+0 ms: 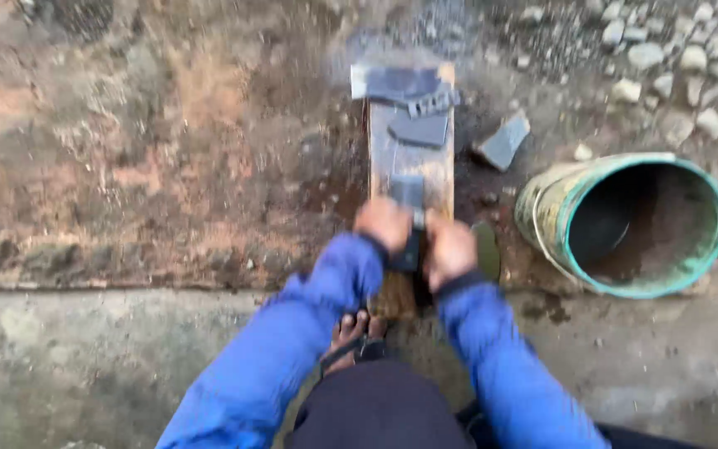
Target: Sharpening a metal tool blade on a whetstone using water.
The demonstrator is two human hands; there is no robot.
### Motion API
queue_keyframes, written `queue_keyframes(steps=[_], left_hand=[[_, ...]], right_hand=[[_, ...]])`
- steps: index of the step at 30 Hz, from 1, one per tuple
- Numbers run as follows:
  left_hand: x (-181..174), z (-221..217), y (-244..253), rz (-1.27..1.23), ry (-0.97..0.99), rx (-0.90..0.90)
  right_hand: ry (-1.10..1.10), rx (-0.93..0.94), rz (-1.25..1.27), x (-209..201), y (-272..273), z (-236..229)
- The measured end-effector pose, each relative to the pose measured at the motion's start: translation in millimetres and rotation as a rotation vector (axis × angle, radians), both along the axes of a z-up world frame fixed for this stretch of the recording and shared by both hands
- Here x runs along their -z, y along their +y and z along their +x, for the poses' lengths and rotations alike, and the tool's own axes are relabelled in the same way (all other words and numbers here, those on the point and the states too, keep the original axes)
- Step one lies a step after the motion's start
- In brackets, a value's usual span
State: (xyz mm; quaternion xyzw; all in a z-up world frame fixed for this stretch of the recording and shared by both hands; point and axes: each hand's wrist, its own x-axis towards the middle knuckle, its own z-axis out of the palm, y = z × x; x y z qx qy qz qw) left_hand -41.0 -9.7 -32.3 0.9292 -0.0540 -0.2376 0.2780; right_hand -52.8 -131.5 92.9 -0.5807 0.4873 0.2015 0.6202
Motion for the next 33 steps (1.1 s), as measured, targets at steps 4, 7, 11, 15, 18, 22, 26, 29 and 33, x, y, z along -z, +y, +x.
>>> queue_keyframes(steps=[4, 7, 11, 15, 18, 22, 26, 29, 33], left_hand=[[-51, 19, 11, -0.081, -0.002, -0.161], [-48, -26, 18, -0.155, 0.136, -0.050], [-77, 23, 16, -0.148, 0.284, -0.281], [-43, 19, 11, -0.078, -0.027, -0.057], [-99, -26, 27, -0.218, 0.273, -0.218], [-29, -8, 10, -0.088, 0.048, 0.016], [-22, 7, 17, -0.130, -0.082, -0.107], [-56, -33, 26, -0.243, 0.112, -0.156], [-45, 3, 17, -0.222, 0.098, -0.401]], right_hand=[[-0.006, -0.056, -0.040, 1, 1, 5], [-0.259, 0.063, 0.088, 46, -15, -52], [-0.089, 0.043, 0.064, 8, 3, -16], [-0.093, 0.083, 0.044, 3, 9, 21], [0.058, 0.047, 0.004, -23, 8, -39], [0.095, 0.016, 0.076, 48, -20, -22], [-0.163, -0.022, 0.138, 42, -7, -6], [-0.317, -0.242, -0.193, 68, -26, -48], [-0.090, -0.038, 0.024, 9, 12, 16]])
